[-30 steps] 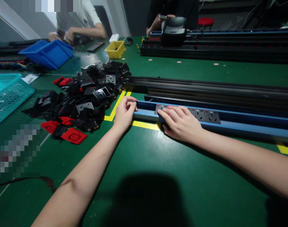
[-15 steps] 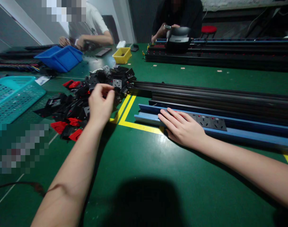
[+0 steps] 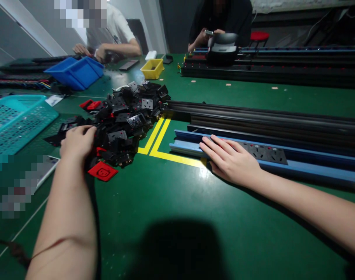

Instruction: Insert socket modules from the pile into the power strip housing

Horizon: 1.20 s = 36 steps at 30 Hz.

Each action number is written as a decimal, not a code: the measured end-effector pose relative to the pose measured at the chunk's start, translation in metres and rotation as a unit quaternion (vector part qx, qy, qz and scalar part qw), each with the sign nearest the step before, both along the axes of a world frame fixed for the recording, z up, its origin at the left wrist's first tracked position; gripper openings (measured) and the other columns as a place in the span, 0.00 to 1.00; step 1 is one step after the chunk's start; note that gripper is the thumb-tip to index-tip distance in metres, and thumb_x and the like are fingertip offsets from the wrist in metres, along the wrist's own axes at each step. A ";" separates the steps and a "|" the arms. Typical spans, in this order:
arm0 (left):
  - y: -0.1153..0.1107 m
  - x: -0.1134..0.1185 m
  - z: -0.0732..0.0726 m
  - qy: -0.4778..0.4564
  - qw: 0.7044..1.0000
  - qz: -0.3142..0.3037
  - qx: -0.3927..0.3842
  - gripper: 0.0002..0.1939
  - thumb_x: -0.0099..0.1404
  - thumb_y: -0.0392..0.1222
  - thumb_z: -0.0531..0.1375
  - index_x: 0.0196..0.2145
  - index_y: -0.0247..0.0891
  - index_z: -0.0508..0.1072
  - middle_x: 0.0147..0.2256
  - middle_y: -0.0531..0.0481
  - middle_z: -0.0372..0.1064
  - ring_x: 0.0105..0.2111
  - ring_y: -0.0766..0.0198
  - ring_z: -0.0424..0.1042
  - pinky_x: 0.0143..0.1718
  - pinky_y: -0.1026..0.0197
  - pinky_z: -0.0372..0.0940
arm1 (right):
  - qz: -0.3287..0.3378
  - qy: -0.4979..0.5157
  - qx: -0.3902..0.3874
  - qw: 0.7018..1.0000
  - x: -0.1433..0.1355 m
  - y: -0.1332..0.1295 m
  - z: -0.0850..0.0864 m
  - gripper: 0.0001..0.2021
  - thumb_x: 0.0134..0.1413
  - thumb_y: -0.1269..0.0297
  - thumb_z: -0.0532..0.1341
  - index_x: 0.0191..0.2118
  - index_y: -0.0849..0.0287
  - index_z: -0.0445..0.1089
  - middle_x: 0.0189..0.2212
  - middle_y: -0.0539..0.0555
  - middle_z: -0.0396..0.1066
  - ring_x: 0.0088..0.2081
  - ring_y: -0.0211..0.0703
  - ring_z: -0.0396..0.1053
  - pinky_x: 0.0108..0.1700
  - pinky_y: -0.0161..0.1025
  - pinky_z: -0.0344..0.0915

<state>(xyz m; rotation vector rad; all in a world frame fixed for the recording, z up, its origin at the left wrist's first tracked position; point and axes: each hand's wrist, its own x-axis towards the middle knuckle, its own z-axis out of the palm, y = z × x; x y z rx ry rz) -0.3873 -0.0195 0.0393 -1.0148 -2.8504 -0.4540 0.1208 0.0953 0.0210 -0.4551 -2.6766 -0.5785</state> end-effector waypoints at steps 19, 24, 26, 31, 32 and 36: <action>0.051 0.105 0.011 -0.085 0.986 0.121 0.080 0.35 0.70 0.60 0.49 0.66 0.34 0.62 0.70 0.28 0.51 0.71 0.33 0.47 0.66 0.27 0.43 | 0.004 -0.001 -0.005 1.000 0.000 0.000 0.001 0.28 0.67 0.64 0.58 0.70 0.64 0.60 0.70 0.59 0.56 0.66 0.55 0.63 0.60 0.48 0.62; 0.053 0.114 0.029 -0.068 0.994 0.063 0.061 0.42 0.69 0.63 0.50 0.69 0.28 0.55 0.72 0.24 0.45 0.73 0.32 0.40 0.68 0.26 0.38 | 0.003 -0.003 -0.009 1.000 0.000 0.001 0.000 0.29 0.67 0.64 0.58 0.71 0.65 0.59 0.70 0.59 0.56 0.67 0.56 0.63 0.61 0.49 0.62; 0.052 0.130 0.039 -0.045 0.996 0.013 0.072 0.43 0.68 0.59 0.54 0.70 0.28 0.53 0.72 0.25 0.45 0.73 0.33 0.43 0.69 0.28 0.39 | 0.004 -0.004 -0.011 1.000 0.000 0.001 0.000 0.29 0.67 0.64 0.58 0.71 0.65 0.58 0.71 0.59 0.56 0.67 0.56 0.62 0.61 0.49 0.62; 0.059 0.208 0.034 -0.014 0.935 -0.269 0.230 0.29 0.71 0.49 0.53 0.66 0.37 0.61 0.68 0.37 0.58 0.70 0.49 0.54 0.71 0.43 0.49 | 0.008 -0.004 -0.022 1.000 0.001 0.001 0.000 0.30 0.67 0.64 0.58 0.71 0.65 0.58 0.70 0.60 0.56 0.67 0.57 0.62 0.61 0.49 0.61; 0.063 0.222 0.027 -0.036 0.912 -0.326 0.247 0.25 0.73 0.49 0.52 0.64 0.41 0.64 0.66 0.40 0.61 0.69 0.51 0.57 0.71 0.45 0.50 | 0.009 -0.004 -0.025 1.000 0.001 0.001 0.000 0.30 0.67 0.65 0.58 0.71 0.65 0.57 0.70 0.60 0.56 0.67 0.57 0.62 0.61 0.50 0.61; 0.076 0.243 -0.011 -0.109 0.860 -0.387 0.315 0.23 0.78 0.52 0.43 0.58 0.43 0.70 0.62 0.43 0.67 0.64 0.55 0.66 0.66 0.49 0.60 | 0.013 -0.004 -0.036 0.999 0.001 0.002 0.002 0.31 0.66 0.66 0.58 0.72 0.65 0.56 0.70 0.62 0.56 0.67 0.58 0.62 0.61 0.50 0.61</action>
